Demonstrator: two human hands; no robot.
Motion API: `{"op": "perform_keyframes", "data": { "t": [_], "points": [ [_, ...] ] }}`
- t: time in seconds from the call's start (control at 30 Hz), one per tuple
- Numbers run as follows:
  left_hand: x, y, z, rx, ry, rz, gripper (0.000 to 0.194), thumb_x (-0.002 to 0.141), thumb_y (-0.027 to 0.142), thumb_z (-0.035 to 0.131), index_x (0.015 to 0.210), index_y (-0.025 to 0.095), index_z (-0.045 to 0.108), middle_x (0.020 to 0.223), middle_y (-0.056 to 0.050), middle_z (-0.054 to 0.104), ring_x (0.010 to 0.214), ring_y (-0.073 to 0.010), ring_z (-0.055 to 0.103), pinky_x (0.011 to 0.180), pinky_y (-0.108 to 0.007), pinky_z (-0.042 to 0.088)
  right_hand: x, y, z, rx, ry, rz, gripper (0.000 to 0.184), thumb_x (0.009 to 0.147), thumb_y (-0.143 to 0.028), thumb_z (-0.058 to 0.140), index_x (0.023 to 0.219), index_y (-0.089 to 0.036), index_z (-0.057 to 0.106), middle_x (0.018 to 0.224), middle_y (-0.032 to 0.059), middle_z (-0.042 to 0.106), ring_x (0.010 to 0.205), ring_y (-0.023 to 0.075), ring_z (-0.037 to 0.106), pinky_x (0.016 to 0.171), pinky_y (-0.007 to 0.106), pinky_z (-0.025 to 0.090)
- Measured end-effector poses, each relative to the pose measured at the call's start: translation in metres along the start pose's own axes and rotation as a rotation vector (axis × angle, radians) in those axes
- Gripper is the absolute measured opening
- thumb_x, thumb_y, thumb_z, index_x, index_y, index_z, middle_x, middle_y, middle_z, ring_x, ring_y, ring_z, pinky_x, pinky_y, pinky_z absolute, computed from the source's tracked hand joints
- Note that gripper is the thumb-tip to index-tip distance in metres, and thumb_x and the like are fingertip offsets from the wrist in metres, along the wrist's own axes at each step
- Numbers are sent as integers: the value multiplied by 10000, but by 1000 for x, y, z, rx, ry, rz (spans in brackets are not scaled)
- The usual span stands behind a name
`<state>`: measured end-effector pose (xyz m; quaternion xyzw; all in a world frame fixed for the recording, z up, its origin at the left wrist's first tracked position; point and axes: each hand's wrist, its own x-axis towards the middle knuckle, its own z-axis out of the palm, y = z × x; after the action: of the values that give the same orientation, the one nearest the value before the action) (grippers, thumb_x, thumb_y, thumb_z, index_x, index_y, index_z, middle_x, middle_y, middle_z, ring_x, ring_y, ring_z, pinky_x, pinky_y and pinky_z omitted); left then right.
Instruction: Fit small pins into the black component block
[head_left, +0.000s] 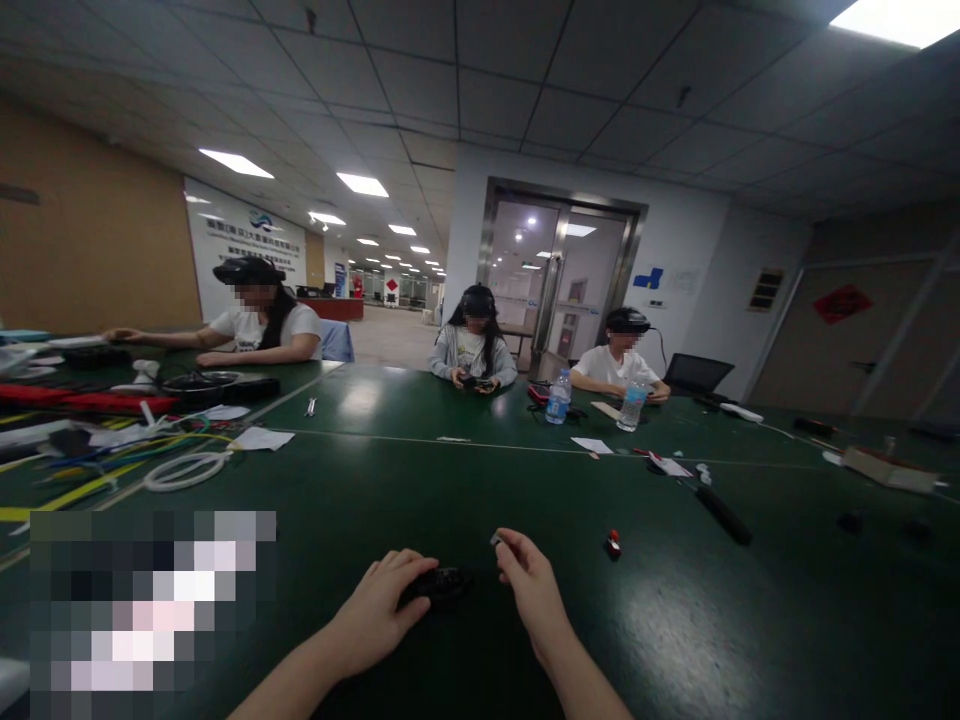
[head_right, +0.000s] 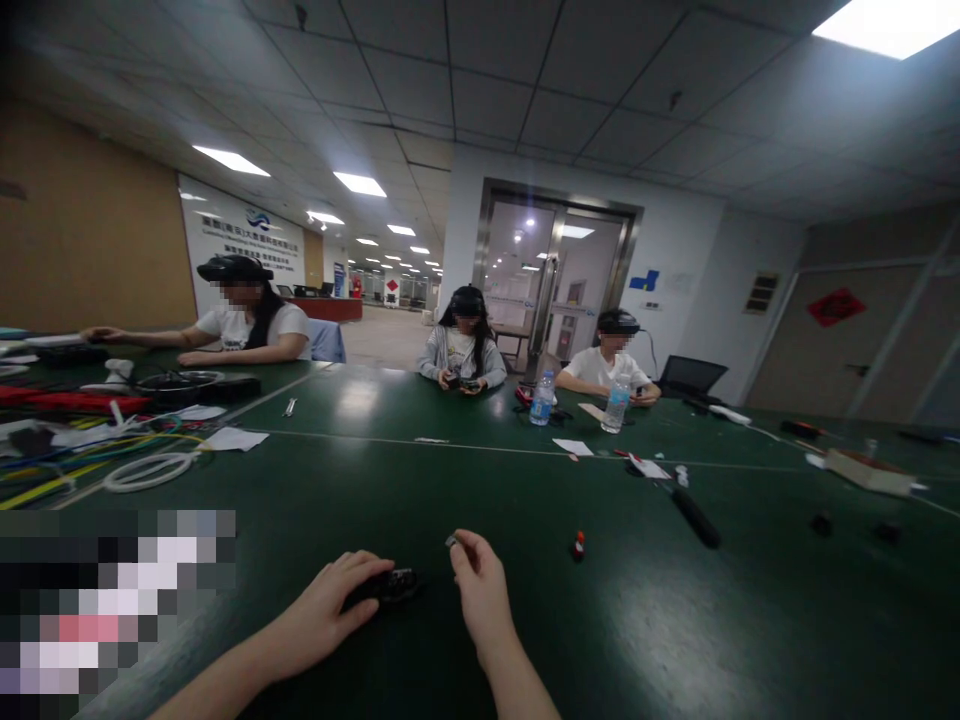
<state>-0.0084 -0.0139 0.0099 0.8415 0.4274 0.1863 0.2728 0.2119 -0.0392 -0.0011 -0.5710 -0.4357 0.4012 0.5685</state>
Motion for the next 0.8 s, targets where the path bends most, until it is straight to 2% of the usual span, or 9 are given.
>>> {"op": "perform_keyframes", "data": {
  "t": [0.23, 0.4, 0.67, 0.8],
  "points": [
    [0, 0, 2, -21, 4, -4, 395, 808, 332, 463, 1198, 277, 486, 1185, -32, 510, 1088, -223, 449, 963, -373, 305, 1, 2, 0, 9, 30, 17, 375, 732, -474, 536, 996, -222, 623, 917, 52, 650, 779, 213, 592, 668, 352, 479],
    [-1, 2, 0, -16, -7, -9, 396, 812, 346, 459, 1202, 280, 480, 1182, -29, 508, 1087, -218, 453, 971, -381, 298, 4, 6, -3, 11, 65, 14, 412, 735, -460, 535, 1066, -218, 580, 987, 57, 628, 819, 212, 588, 689, 340, 474],
    [-2, 4, -1, 2, -18, -30, 396, 819, 327, 455, 1211, 271, 468, 1194, -33, 496, 1098, -216, 444, 978, -389, 296, 8, 9, -2, 45, 88, 60, 427, 701, -497, 569, 1016, -212, 607, 888, 44, 625, 790, 199, 572, 662, 305, 458],
    [0, 1, 0, 16, -16, -18, 398, 810, 284, 467, 1207, 280, 466, 1188, -26, 497, 1100, -210, 440, 984, -390, 286, 9, 8, -1, 54, 77, 68, 413, 699, -500, 576, 996, -216, 617, 921, 44, 618, 801, 192, 563, 661, 292, 451]
  ]
}}
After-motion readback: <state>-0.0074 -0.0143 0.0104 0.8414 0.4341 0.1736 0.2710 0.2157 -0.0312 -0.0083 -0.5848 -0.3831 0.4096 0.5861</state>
